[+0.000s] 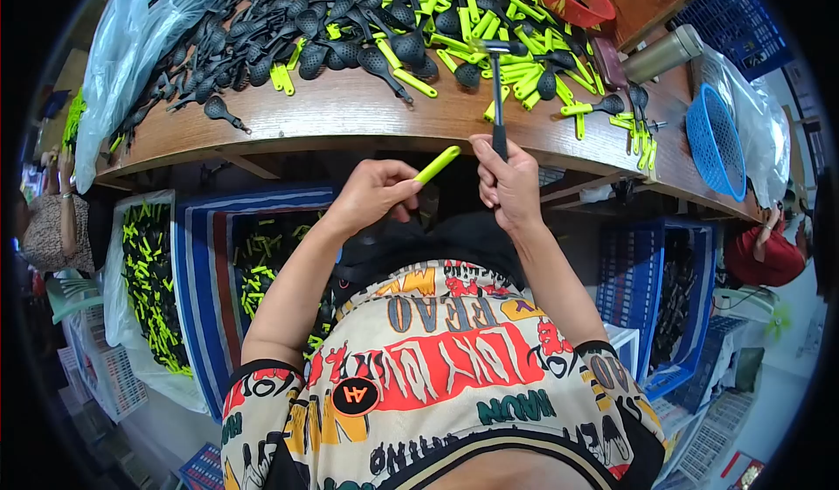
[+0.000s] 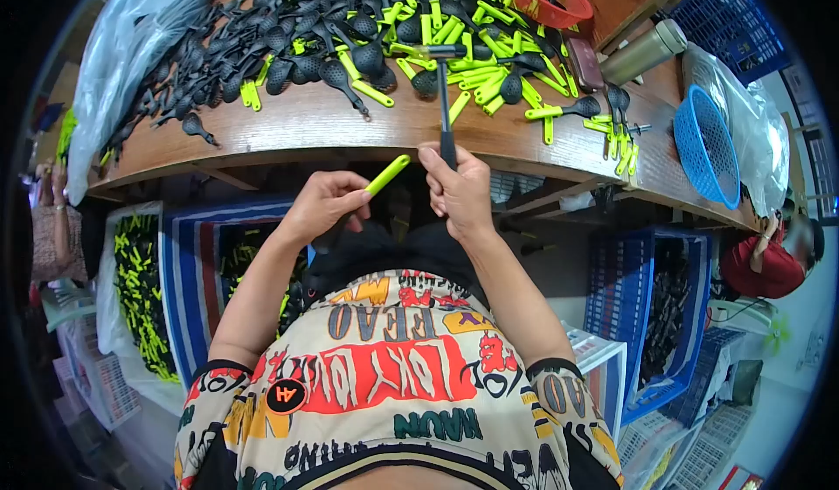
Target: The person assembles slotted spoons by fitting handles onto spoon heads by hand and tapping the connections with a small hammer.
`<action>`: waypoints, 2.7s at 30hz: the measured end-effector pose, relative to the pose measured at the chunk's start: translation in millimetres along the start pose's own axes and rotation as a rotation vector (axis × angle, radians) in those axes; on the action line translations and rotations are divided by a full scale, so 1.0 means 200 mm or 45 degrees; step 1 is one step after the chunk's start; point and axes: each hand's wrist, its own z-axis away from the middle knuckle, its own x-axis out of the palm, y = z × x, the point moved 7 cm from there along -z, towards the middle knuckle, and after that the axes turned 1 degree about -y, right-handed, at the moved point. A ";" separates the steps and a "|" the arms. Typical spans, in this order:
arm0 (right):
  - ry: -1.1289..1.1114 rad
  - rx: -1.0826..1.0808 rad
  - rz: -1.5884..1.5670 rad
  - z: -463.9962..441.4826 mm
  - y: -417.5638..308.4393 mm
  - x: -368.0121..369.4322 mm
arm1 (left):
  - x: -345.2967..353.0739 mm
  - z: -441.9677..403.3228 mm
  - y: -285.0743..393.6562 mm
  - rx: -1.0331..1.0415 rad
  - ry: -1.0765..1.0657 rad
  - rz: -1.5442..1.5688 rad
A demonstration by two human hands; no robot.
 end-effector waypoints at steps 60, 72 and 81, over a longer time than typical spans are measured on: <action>0.121 -1.113 1.685 0.31 -0.20 0.04 | -0.22 -0.18 0.08 0.072 0.531 0.143; 0.140 -1.024 1.999 0.28 -0.20 0.03 | -0.24 -0.17 0.10 0.166 0.574 0.020; 0.224 -1.148 1.772 0.28 -0.25 0.00 | -0.25 -0.14 0.11 0.163 0.554 0.023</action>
